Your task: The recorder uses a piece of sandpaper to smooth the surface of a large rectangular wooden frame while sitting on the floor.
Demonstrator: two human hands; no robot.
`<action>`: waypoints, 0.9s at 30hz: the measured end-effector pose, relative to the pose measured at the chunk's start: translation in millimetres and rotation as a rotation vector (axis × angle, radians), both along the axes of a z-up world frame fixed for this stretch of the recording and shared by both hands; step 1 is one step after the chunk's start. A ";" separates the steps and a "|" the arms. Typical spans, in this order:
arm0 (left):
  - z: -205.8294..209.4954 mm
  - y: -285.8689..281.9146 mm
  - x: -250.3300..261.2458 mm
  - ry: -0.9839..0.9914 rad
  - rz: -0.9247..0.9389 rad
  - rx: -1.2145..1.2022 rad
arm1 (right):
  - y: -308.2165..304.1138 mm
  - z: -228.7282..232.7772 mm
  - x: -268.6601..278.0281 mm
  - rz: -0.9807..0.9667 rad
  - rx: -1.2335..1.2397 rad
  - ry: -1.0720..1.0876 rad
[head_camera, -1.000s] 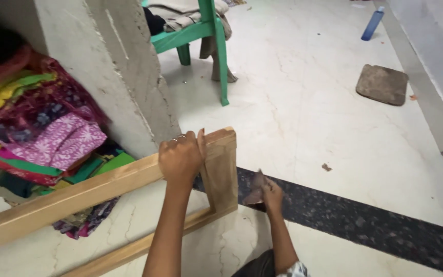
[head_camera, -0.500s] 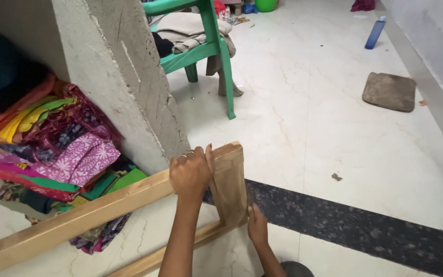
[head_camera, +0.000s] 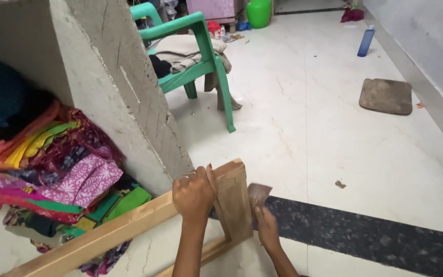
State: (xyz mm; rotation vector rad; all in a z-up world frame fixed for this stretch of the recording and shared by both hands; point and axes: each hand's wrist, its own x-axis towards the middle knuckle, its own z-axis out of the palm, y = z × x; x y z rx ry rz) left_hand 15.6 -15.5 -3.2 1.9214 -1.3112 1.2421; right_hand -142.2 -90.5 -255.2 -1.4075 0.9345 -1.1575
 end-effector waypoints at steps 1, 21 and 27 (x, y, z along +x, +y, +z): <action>2.7 -2.9 1.9 -0.004 -0.003 -0.004 | 0.9 11.4 5.3 -0.003 -0.004 -0.004; -1.2 -14.9 18.0 0.005 0.030 0.009 | -32.3 -102.4 19.5 0.021 0.221 0.154; -6.6 -14.1 20.2 0.035 0.013 0.039 | -14.2 -44.6 25.6 -0.040 0.144 -0.167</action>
